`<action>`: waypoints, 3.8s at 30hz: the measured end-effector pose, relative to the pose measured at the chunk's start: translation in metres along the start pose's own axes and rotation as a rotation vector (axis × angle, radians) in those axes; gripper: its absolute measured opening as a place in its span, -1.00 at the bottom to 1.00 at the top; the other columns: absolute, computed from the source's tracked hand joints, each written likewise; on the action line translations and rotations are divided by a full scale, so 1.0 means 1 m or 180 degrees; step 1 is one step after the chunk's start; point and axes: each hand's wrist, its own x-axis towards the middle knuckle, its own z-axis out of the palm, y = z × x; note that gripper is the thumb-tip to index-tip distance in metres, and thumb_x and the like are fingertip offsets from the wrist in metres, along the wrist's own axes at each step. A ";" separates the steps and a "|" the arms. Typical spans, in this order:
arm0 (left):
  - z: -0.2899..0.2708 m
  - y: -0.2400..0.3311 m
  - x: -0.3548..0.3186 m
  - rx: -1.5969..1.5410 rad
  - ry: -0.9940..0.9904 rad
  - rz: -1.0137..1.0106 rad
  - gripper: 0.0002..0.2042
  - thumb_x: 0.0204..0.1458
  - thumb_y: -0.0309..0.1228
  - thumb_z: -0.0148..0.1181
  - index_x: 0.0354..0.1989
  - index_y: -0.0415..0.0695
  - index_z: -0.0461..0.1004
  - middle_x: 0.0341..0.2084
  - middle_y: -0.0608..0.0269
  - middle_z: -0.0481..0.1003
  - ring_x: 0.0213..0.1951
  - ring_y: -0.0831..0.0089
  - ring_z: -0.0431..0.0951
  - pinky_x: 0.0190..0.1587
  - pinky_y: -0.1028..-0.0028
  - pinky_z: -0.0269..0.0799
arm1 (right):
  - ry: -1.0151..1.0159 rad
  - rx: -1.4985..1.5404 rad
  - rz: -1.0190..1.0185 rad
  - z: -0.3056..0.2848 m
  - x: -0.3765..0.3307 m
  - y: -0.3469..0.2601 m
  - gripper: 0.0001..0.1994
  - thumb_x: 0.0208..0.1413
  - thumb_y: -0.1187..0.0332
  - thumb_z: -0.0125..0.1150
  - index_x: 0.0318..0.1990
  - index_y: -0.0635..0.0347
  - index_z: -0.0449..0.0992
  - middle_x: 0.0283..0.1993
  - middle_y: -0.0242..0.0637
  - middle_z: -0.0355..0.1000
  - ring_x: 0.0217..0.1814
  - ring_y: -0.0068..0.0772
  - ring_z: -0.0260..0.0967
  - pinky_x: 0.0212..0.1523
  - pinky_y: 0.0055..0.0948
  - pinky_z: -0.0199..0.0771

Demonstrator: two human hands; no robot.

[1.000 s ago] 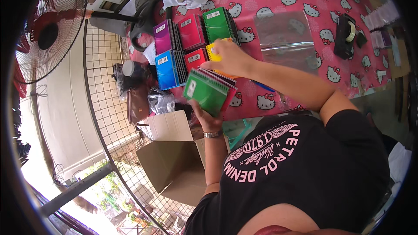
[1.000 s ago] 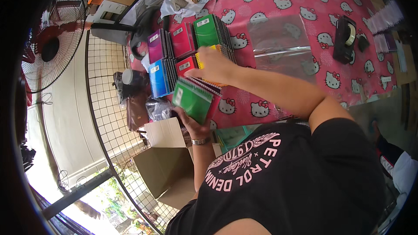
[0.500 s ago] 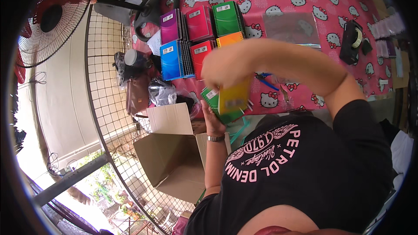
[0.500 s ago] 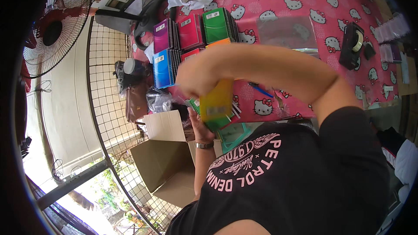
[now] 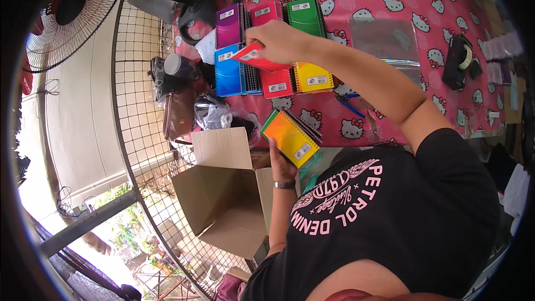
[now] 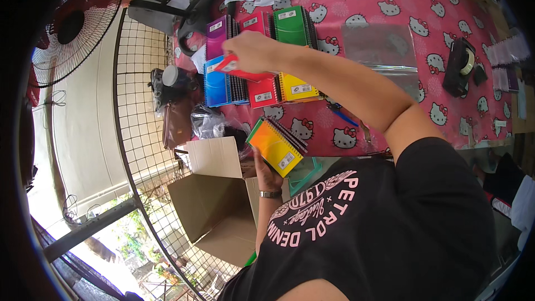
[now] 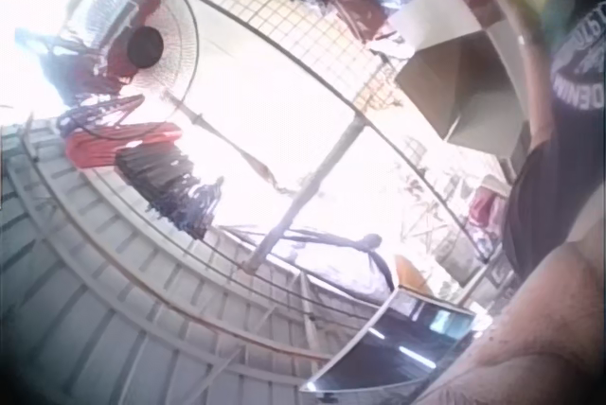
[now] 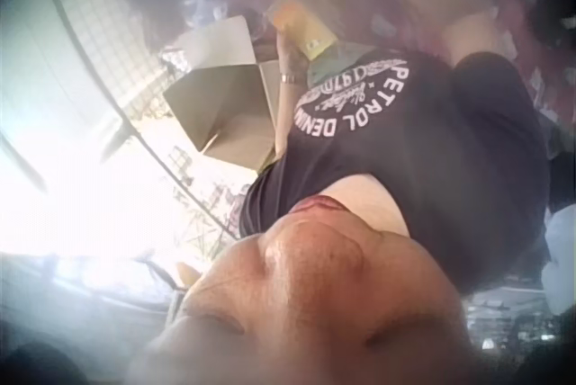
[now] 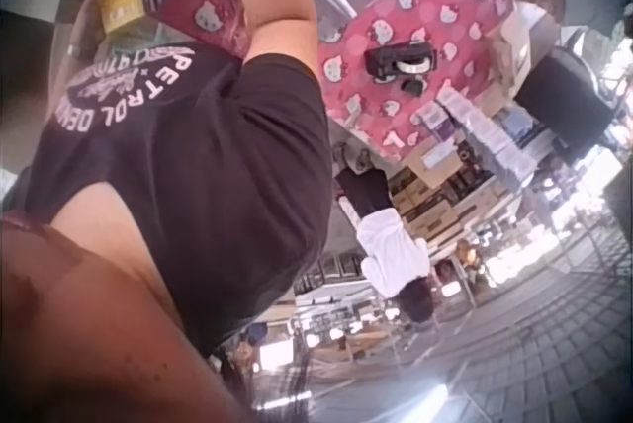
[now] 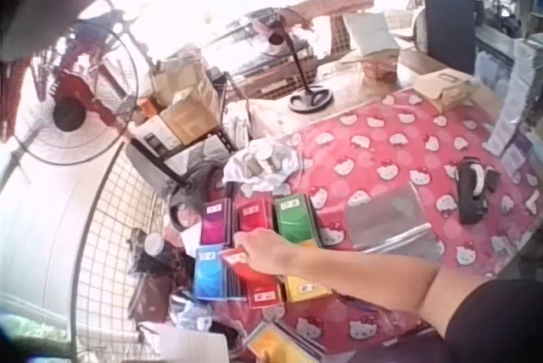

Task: The person places a stack of small, colorful notebooks into a clear plastic bag and seals it using tape.

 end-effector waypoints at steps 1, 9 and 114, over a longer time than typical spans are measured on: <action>-0.002 0.003 0.001 -0.0117 0.0048 0.0100 -0.27 0.10 0.21 -0.04 0.27 -0.12 0.20 0.14 0.19 0.36 0.16 0.22 0.36 0.19 0.16 0.27 | -0.0098 0.0194 -0.0204 -0.010 -0.004 -0.019 -0.50 -0.12 0.18 0.42 -0.04 0.19 0.42 -0.28 0.08 0.48 -0.13 -0.02 0.49 -0.11 -0.18 0.43; -0.007 0.025 0.002 -0.0761 -0.0720 0.0649 0.04 -0.16 0.44 0.02 0.33 -0.18 0.05 0.25 0.03 0.24 0.22 0.07 0.29 0.22 0.06 0.27 | 0.0194 0.0387 0.0722 0.065 0.042 -0.021 -0.18 -0.05 -0.04 0.34 0.17 0.44 0.14 -0.14 0.18 0.44 -0.02 0.13 0.44 -0.02 -0.12 0.46; 0.079 -0.164 0.142 0.5137 -0.1678 0.2452 -0.72 -0.08 -0.59 0.16 -0.13 -0.16 0.45 -0.19 0.07 0.40 -0.06 0.07 0.39 -0.02 0.23 0.34 | 0.0111 -0.0254 0.1937 0.064 -0.289 0.244 -0.83 0.06 0.37 0.09 -0.25 0.25 0.49 -0.23 -0.05 0.53 -0.16 -0.03 0.52 -0.16 -0.06 0.49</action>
